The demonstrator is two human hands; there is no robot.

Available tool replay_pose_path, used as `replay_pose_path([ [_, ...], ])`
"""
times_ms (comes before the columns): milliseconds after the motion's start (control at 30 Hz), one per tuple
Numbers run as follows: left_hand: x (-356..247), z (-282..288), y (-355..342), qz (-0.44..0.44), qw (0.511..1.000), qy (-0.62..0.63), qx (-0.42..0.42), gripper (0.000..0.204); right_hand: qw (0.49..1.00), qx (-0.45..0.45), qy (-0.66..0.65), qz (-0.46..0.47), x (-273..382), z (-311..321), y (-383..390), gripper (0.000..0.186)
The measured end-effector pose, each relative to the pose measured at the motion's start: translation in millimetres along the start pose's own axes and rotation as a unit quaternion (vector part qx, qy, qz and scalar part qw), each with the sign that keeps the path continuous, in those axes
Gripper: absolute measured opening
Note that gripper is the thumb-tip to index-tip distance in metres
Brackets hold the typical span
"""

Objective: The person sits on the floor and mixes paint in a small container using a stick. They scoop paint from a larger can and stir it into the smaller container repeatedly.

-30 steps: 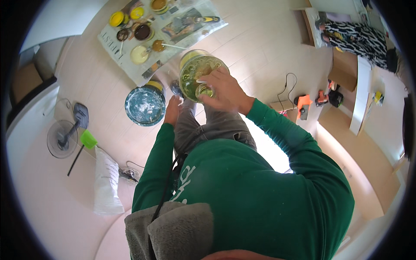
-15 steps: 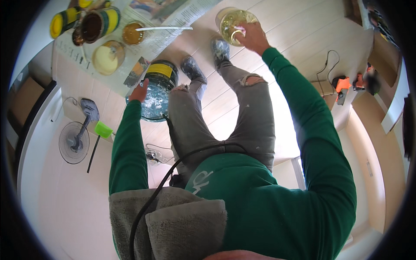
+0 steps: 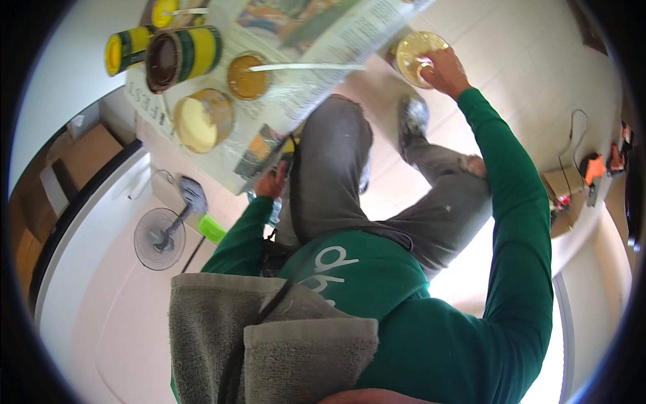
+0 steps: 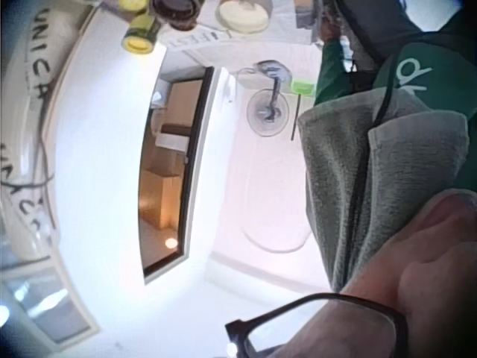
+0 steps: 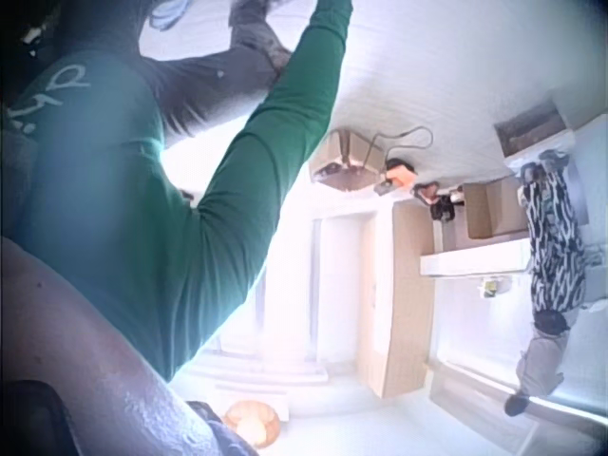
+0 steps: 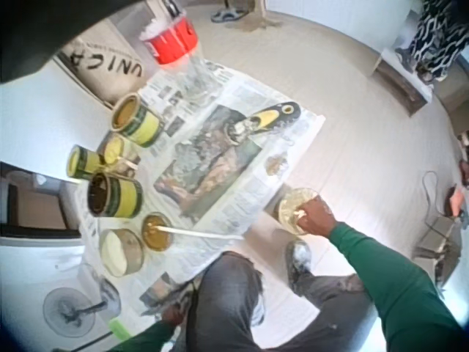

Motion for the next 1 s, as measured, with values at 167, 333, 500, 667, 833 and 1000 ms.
replay_pose_path([
  [167, 2.6, 28.0, -9.8, -0.195, 0.969, 0.134, -0.070, 0.070, 0.994, -0.094, -0.025, -0.056, -5.9, -9.3, 10.0, 0.043],
  [333, 45.6, 7.8, -36.3, -0.338, 0.912, 0.189, -0.139, 0.048, 0.964, -0.142, 0.029, -0.224, 64.7, 108.2, 45.7, 0.045],
  [500, 56.4, 112.9, -38.3, -0.221, 0.666, 0.565, -0.434, 0.028, 0.892, -0.376, -0.212, -0.135, 245.6, 186.4, 77.8, 0.031],
  [667, -3.6, 251.1, 56.8, -0.442, 0.599, 0.434, -0.508, 0.083, 0.934, -0.285, -0.200, -0.076, 367.1, 151.0, 26.0, 0.036],
  [833, -75.8, 290.0, 66.3, -0.510, 0.605, 0.344, -0.507, 0.126, 0.940, -0.271, -0.198, -0.058, 390.7, 137.5, -16.0, 0.042],
  [1000, -82.8, 290.1, 61.1, -0.483, 0.631, 0.338, -0.504, 0.132, 0.946, -0.233, -0.223, -0.006, 396.5, 136.6, -35.4, 0.037],
])
Point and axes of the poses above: each hand's wrist, its own y-axis away from the middle knuckle, its own z-axis out of the back of the hand, x = y × z, the point moved 2 cm from there along -y, towards the middle knuckle, and after that the axes turned 10 degrees about -x, right-handed, at the moved point
